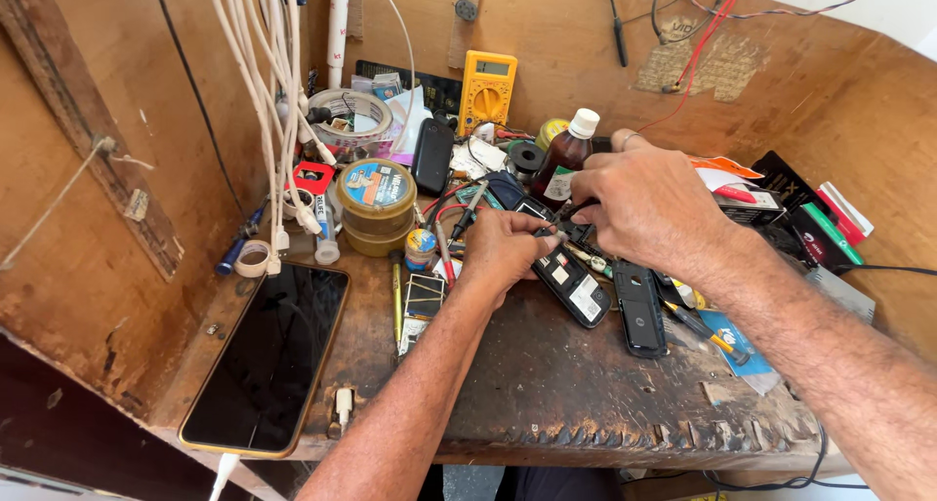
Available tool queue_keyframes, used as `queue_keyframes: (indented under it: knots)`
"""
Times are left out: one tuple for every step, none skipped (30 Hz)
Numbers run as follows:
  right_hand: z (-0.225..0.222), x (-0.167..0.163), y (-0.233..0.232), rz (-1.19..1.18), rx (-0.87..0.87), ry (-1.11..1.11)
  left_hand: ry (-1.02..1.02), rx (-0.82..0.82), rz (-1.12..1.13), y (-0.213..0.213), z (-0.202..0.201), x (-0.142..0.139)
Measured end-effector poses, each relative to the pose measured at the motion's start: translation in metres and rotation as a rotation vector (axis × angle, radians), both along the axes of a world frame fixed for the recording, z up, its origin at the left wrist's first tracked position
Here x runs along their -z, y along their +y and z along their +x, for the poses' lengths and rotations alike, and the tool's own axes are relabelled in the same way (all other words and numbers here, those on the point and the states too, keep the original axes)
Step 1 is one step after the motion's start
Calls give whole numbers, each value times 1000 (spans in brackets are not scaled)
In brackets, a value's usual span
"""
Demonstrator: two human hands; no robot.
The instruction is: The person disassembles a black mobile phone using a small screwdriver to remove screws and separate the casing. They manipulate the internal components, including the battery and circuit board, and reassemble the device on a cluttered workbench.
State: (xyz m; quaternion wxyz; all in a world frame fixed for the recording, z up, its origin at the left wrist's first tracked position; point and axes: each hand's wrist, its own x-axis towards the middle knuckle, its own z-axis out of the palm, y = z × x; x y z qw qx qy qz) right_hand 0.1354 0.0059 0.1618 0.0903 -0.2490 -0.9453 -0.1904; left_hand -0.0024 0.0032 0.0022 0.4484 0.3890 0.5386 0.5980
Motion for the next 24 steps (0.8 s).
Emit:
queue_keyframes:
  knots:
    - [0, 0, 1, 11, 0, -7, -15, 9, 15, 0, 1, -1]
    - [-1, -1, 1, 19, -2, -15, -30, 16, 27, 0, 2, -1]
    - [-2, -1, 1, 29, -4, -21, -45, 23, 40, -1, 2, -1]
    - [-4, -2, 2, 1, 81, -42, -31, 11, 40, -1, 2, -1]
    - [-6, -2, 2, -26, 168, -62, -18, -1, 39, -1, 1, -1]
    - [-8, -2, 2, -55, 257, -83, -6, -11, 37, -2, 1, -1]
    - [-9, -2, 2, -67, 298, -89, -4, -11, 35, -1, 2, -1]
    - [-11, -2, 1, -80, 338, -93, -2, -13, 33, -2, 1, -1]
    - [-13, -2, 1, -94, 374, -96, 3, -17, 30, -1, 0, -1]
    - [-13, -3, 1, -102, 354, -95, 8, -24, 42, -1, -1, -1]
    - [-12, -3, 1, -110, 337, -98, 9, -28, 52, -1, -1, -1]
    - [-10, -4, 1, -115, 322, -101, 10, -30, 66, 0, -1, -1]
    - [-9, -5, 2, -95, 267, -78, 9, -27, 66, 1, -1, -2]
    - [-7, -5, 3, -77, 210, -57, 7, -25, 63, 1, -1, -2]
    - [-6, -4, 3, -61, 151, -37, 4, -26, 58, 1, -1, -1]
    - [-6, -3, 4, -13, 87, -39, 9, -32, 57, 0, 1, 0]
    - [-6, -2, 5, 40, 23, -38, 16, -38, 60, 1, 1, 0]
    - [-6, -1, 5, 88, -42, -39, 21, -44, 59, 1, 2, 1]
    - [-7, 1, 4, 91, -32, -42, 18, -41, 69, -1, 3, 3]
    - [-7, 1, 5, 102, -22, -41, 17, -37, 86, 0, 3, 3]
    - [-8, 0, 5, 113, -12, -40, 18, -33, 105, 1, 2, 3]
    - [-9, 1, 4, 89, 68, -74, 33, -49, 82, 2, 2, 3]
    - [-11, 1, 4, 66, 152, -111, 46, -62, 62, 3, 2, 3]
    - [-11, 1, 3, 44, 235, -146, 59, -77, 41, 4, 2, 4]
